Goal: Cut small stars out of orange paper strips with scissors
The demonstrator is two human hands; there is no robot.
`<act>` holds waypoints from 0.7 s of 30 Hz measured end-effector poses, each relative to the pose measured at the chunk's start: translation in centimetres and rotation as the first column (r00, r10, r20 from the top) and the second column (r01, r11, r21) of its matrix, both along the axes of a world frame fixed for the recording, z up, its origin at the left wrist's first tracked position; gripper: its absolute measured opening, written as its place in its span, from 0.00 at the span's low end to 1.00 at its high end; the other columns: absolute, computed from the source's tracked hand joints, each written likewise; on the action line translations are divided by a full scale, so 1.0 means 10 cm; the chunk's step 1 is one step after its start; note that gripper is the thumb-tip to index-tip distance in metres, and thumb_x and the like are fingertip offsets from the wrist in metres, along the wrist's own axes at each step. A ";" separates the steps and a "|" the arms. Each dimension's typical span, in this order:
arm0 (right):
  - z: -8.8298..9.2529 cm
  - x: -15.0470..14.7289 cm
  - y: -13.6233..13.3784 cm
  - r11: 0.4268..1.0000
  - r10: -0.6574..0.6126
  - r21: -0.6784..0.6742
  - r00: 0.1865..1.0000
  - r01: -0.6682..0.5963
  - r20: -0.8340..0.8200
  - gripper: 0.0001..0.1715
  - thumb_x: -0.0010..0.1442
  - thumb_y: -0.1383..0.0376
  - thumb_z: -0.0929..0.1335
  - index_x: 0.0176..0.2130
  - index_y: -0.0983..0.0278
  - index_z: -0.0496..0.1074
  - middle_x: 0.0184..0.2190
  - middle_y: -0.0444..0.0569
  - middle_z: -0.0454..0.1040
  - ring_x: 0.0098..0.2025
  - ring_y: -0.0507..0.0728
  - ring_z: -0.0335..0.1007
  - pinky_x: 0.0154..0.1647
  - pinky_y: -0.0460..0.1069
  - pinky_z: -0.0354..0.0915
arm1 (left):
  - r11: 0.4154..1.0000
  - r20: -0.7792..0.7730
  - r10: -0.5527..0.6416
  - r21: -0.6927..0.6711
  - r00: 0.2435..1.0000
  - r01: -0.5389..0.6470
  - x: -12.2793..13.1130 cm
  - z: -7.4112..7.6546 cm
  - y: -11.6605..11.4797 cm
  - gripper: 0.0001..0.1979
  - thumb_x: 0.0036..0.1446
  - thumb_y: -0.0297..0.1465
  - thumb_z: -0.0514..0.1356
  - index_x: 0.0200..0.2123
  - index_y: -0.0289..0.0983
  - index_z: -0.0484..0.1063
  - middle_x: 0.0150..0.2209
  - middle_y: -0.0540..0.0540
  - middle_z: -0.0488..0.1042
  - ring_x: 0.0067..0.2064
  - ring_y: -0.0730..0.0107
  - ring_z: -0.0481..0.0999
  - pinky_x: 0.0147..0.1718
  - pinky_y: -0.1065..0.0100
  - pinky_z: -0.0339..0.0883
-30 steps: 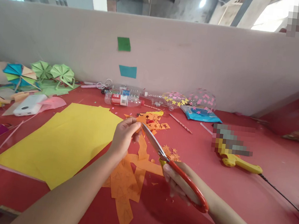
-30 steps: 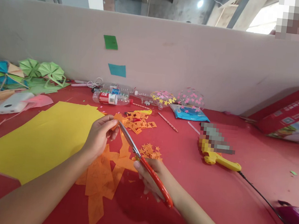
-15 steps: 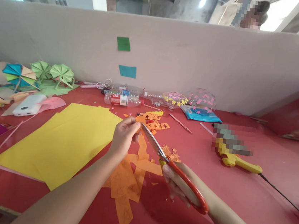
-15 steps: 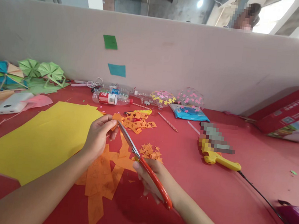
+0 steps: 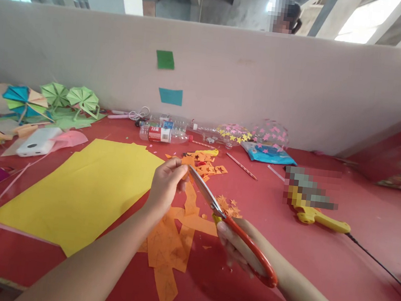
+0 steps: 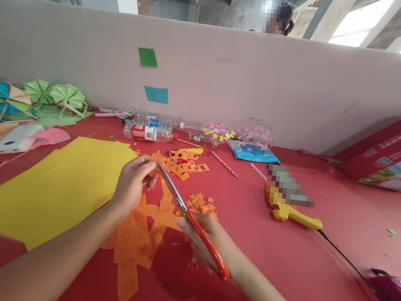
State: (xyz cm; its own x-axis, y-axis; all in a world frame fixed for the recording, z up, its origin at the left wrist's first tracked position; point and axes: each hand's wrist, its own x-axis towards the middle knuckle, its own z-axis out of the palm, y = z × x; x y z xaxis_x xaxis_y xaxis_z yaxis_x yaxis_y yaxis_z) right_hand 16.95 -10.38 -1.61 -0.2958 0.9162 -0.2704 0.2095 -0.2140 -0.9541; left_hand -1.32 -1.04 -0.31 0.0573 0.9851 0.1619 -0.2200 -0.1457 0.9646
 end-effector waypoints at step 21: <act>-0.02 -0.08 -0.05 0.997 -0.055 -0.044 0.997 0.057 0.055 0.30 0.56 0.38 0.62 0.26 0.61 0.59 0.09 0.30 0.54 0.10 0.45 0.50 0.25 0.48 0.68 | 0.998 0.001 -0.065 -0.006 0.998 0.065 0.05 -0.05 -0.06 0.09 0.53 0.34 0.59 0.23 0.37 0.65 0.16 0.55 0.65 0.17 0.80 0.63 0.18 0.75 0.57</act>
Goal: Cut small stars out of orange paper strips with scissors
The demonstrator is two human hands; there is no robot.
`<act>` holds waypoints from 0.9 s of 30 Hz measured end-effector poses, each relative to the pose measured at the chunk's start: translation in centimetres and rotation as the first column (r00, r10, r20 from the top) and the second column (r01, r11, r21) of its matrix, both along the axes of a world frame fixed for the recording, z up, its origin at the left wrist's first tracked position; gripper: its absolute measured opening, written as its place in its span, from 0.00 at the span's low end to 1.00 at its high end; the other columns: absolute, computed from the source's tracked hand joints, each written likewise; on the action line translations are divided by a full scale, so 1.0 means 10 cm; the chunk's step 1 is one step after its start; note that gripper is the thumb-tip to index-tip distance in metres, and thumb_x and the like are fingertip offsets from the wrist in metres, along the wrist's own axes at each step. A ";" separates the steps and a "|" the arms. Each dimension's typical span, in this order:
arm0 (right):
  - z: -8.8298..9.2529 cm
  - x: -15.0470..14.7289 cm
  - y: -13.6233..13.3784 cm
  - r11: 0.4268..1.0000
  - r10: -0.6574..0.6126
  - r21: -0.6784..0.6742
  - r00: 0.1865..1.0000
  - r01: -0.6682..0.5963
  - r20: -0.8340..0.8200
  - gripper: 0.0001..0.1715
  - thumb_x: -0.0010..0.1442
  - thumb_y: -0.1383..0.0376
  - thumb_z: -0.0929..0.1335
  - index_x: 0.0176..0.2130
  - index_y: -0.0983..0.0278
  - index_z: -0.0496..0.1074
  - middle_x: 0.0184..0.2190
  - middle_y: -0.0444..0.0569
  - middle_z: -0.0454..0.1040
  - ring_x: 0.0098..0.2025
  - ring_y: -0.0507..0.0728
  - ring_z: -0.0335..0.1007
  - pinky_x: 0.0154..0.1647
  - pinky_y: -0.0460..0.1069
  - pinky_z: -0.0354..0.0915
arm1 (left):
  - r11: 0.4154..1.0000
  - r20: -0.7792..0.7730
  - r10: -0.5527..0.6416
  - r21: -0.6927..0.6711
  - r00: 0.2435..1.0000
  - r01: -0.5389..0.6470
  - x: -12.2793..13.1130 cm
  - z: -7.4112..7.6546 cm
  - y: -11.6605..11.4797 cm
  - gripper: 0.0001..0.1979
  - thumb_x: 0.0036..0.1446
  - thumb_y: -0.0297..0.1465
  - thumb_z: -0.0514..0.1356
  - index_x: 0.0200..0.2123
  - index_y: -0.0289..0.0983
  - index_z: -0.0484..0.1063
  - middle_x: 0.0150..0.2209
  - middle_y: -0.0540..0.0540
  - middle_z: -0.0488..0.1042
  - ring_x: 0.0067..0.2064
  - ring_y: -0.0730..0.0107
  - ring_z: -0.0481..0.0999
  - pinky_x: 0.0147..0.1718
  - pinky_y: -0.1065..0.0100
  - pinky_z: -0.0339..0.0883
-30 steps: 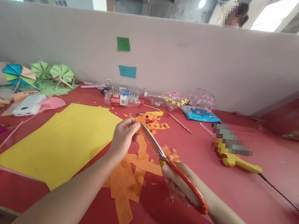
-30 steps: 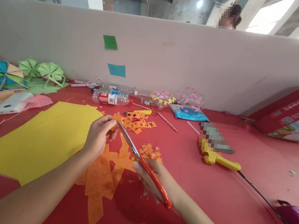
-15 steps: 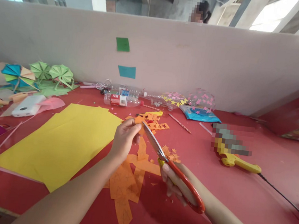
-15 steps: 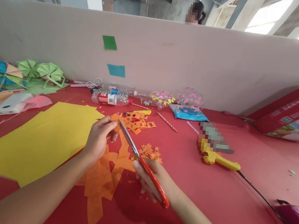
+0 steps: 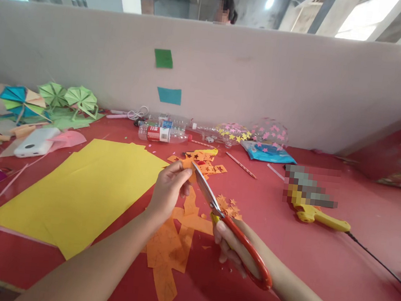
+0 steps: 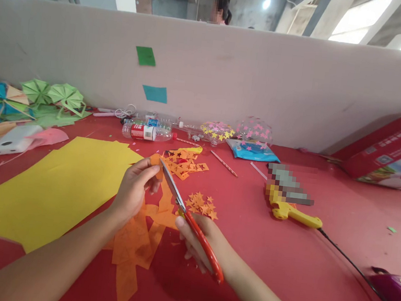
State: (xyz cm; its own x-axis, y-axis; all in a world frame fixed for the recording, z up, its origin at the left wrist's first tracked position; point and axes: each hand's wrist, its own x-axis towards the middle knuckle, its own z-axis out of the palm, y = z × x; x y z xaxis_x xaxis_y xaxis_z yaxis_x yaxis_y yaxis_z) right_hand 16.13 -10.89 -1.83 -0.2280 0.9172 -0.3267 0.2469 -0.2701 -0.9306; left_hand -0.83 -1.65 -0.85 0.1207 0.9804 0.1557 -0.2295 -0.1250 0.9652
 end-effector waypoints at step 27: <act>0.04 0.00 0.05 1.000 -0.016 -0.020 0.997 0.017 0.078 0.31 0.55 0.39 0.64 0.21 0.60 0.54 0.08 0.33 0.54 0.08 0.46 0.51 0.14 0.45 0.60 | 0.999 0.085 0.042 0.009 0.995 -0.043 -0.03 0.03 0.05 0.07 0.52 0.32 0.59 0.25 0.36 0.66 0.19 0.54 0.67 0.18 0.79 0.66 0.17 0.76 0.58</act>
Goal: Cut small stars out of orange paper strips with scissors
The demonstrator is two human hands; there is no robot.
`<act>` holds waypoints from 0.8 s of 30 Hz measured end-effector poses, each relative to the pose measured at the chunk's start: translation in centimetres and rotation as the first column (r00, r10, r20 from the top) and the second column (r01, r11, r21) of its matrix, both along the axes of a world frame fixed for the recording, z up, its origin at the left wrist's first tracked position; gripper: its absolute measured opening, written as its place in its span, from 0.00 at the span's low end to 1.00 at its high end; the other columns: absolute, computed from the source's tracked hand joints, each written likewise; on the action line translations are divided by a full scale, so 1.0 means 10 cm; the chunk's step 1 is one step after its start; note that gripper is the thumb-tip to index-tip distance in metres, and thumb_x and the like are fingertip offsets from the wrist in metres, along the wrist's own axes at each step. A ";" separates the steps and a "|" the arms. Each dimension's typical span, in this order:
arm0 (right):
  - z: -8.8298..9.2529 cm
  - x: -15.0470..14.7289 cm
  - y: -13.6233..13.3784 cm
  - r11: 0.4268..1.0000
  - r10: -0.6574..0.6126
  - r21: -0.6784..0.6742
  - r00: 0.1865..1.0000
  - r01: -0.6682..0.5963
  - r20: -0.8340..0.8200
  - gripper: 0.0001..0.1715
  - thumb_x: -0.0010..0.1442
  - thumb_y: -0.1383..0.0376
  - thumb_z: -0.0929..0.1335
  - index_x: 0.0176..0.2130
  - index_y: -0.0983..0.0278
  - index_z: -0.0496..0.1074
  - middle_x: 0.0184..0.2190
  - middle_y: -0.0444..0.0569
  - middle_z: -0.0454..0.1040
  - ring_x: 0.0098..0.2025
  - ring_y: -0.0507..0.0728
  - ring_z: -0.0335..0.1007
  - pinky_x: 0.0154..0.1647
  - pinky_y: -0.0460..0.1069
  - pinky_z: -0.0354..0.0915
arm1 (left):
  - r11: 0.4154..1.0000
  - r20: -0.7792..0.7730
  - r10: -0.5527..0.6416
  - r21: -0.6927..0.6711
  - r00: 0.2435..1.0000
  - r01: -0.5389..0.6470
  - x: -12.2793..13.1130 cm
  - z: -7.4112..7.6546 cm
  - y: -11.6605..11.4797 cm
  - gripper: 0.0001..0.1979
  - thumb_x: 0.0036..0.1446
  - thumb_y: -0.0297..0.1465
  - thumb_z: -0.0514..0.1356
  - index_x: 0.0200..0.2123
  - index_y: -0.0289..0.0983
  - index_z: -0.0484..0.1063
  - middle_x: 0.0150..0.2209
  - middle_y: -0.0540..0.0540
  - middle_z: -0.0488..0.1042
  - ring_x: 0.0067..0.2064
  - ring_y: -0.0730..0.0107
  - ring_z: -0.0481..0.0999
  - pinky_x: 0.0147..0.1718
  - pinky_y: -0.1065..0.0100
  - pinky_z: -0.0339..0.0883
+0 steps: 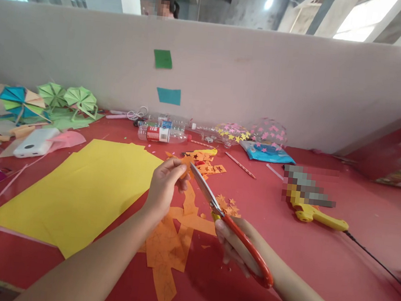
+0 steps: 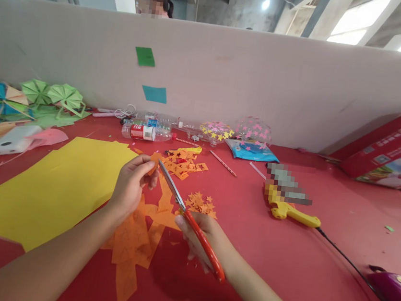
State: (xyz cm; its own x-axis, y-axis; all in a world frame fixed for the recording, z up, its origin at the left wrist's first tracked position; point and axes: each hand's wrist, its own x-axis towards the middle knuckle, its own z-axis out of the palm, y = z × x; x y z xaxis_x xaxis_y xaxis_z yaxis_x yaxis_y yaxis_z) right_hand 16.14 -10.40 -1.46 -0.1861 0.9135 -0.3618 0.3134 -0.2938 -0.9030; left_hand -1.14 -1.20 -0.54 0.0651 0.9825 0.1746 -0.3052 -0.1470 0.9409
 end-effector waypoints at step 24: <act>0.08 0.00 -0.01 1.000 0.022 0.003 0.998 -0.022 0.051 0.35 0.49 0.33 0.62 0.22 0.61 0.57 0.10 0.34 0.55 0.10 0.45 0.53 0.11 0.42 0.52 | 0.999 0.069 -0.031 -0.024 0.997 0.032 0.00 -0.01 0.04 0.07 0.49 0.31 0.60 0.23 0.35 0.68 0.20 0.54 0.68 0.18 0.80 0.65 0.17 0.76 0.57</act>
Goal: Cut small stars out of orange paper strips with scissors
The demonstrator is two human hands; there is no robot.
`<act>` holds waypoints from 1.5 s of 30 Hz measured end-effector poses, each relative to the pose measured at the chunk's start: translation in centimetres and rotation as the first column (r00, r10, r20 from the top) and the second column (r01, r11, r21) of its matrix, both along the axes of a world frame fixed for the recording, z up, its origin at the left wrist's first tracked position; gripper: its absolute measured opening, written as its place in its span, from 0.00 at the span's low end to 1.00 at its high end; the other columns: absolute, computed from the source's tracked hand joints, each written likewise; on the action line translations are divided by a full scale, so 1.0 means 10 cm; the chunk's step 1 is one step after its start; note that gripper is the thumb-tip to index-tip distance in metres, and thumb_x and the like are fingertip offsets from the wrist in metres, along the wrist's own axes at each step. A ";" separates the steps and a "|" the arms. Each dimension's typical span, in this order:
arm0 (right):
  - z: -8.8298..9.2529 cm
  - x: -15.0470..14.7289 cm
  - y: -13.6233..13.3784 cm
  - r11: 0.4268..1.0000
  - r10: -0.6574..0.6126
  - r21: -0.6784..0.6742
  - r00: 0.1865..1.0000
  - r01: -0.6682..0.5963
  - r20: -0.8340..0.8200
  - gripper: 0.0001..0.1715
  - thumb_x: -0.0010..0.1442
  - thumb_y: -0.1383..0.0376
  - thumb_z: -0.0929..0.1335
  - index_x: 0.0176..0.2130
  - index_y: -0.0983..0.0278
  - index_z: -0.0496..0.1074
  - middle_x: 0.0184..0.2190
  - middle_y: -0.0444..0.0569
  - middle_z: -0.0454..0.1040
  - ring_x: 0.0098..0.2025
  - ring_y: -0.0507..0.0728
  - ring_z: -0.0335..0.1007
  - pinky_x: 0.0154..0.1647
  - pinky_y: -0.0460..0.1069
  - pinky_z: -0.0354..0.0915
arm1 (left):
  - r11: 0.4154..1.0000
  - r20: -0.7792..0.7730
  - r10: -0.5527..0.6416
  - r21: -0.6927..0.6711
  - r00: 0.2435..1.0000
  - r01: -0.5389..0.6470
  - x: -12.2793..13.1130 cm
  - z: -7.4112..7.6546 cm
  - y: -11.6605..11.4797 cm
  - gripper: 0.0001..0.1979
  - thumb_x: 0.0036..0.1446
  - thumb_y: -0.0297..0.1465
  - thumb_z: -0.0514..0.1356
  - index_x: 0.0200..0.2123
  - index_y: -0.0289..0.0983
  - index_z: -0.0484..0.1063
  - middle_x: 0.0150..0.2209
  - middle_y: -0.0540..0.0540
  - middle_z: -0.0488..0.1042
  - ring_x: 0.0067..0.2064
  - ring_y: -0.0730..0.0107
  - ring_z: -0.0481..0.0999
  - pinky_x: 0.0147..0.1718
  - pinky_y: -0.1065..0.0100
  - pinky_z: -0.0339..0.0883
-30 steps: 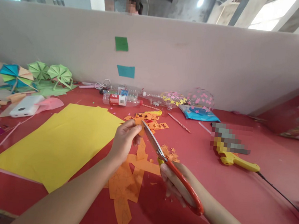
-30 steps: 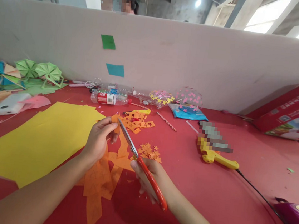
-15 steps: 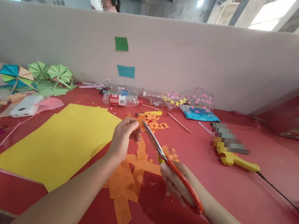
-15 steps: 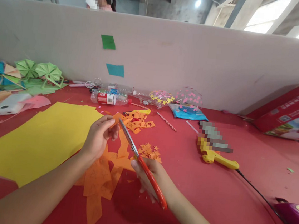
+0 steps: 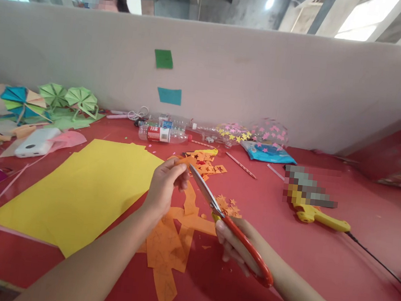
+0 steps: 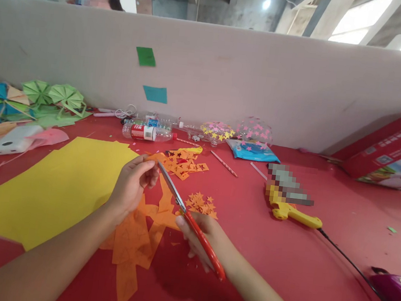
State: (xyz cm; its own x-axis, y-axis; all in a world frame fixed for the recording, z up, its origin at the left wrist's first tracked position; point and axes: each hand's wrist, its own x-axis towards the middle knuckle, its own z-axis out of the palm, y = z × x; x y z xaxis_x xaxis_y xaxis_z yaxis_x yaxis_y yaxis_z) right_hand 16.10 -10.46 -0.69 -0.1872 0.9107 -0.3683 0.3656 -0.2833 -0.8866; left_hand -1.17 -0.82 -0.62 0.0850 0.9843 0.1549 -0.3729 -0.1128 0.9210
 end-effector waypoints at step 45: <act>-0.06 0.07 0.00 0.999 0.041 0.036 0.996 -0.038 -0.082 0.32 0.55 0.36 0.62 0.23 0.61 0.58 0.09 0.35 0.57 0.09 0.45 0.51 0.12 0.43 0.56 | 0.999 -0.031 -0.047 -0.001 0.998 0.047 -0.04 0.02 0.02 0.07 0.49 0.31 0.61 0.23 0.36 0.68 0.19 0.54 0.69 0.18 0.81 0.64 0.16 0.76 0.54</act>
